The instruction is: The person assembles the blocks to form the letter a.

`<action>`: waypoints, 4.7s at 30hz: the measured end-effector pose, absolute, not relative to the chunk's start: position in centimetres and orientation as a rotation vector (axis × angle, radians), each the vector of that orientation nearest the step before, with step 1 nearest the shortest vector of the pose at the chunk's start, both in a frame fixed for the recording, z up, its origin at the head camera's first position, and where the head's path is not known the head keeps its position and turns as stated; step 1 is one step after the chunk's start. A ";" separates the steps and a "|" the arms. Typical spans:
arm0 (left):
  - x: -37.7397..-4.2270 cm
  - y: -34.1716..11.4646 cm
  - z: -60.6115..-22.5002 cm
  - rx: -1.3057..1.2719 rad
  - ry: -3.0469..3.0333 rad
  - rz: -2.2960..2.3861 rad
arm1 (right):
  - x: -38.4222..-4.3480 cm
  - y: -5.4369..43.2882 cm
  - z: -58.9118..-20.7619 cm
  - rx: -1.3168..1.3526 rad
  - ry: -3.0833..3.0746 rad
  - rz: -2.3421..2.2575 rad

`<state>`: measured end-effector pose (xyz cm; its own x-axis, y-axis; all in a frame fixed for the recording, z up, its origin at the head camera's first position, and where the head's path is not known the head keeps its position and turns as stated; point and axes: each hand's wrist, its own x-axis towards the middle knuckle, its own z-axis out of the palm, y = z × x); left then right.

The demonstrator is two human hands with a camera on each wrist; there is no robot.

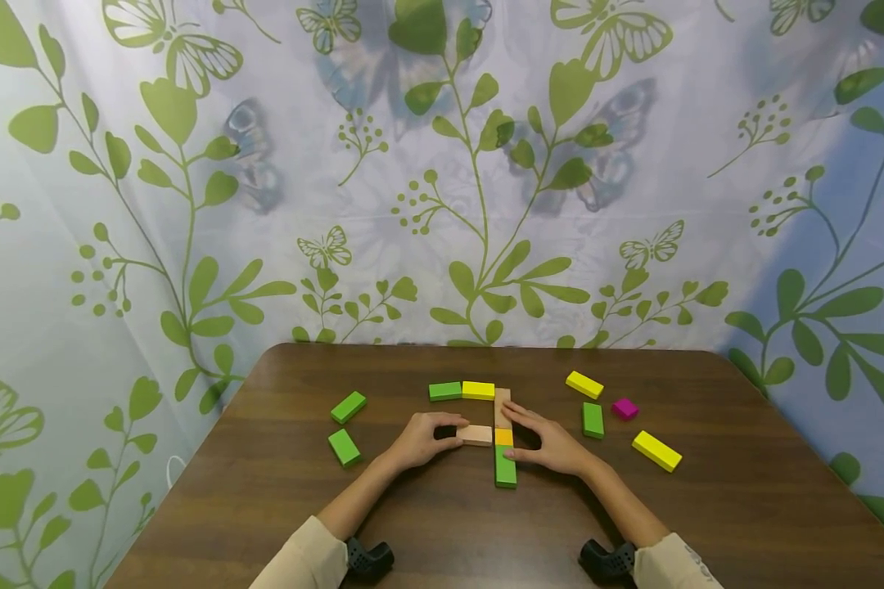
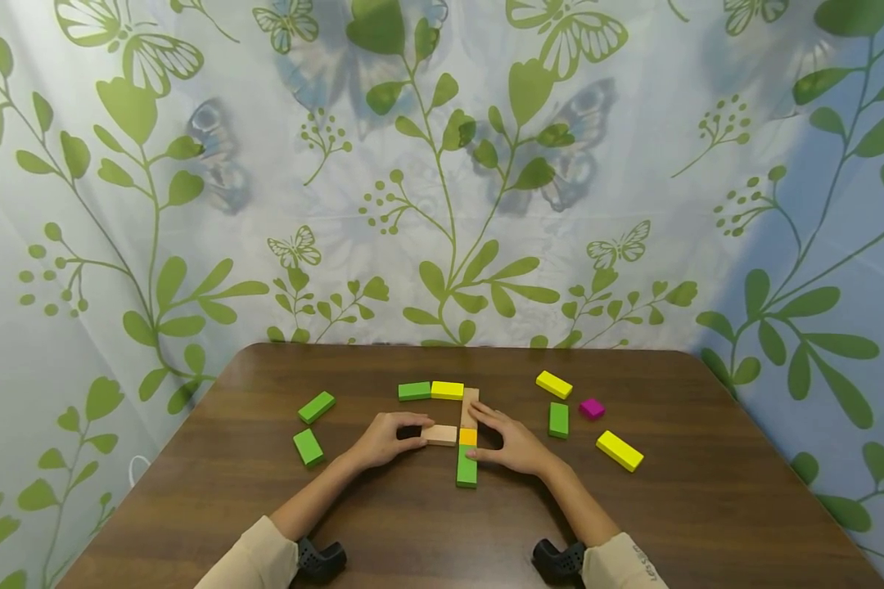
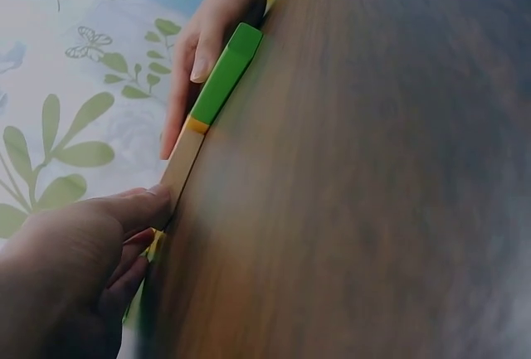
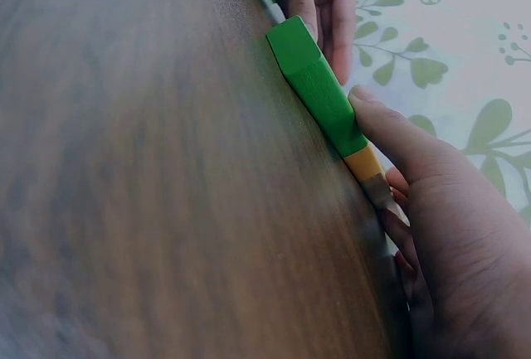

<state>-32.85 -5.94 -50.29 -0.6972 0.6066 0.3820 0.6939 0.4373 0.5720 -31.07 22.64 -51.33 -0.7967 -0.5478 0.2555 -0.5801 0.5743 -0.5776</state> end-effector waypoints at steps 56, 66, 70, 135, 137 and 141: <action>-33.7 -20.4 -49.0 -0.492 -2.458 -1.025 | -31.0 22.6 -51.1 0.989 -2.732 1.041; -33.4 -22.2 -50.0 -0.430 -2.560 -0.957 | -31.0 22.5 -51.1 0.999 -2.732 1.041; -33.3 -22.3 -50.1 -0.405 -2.603 -0.978 | -31.0 22.6 -51.1 0.990 -2.737 1.045; -31.4 -10.7 -49.8 -1.082 -2.647 -1.055 | -30.9 22.6 -51.0 0.964 -2.748 1.043; -31.5 -10.7 -49.8 -1.079 -2.652 -1.045 | -30.9 22.6 -51.0 0.964 -2.749 1.042; -31.4 -10.6 -49.8 -1.080 -2.665 -1.039 | -30.9 22.6 -51.0 0.961 -2.748 1.041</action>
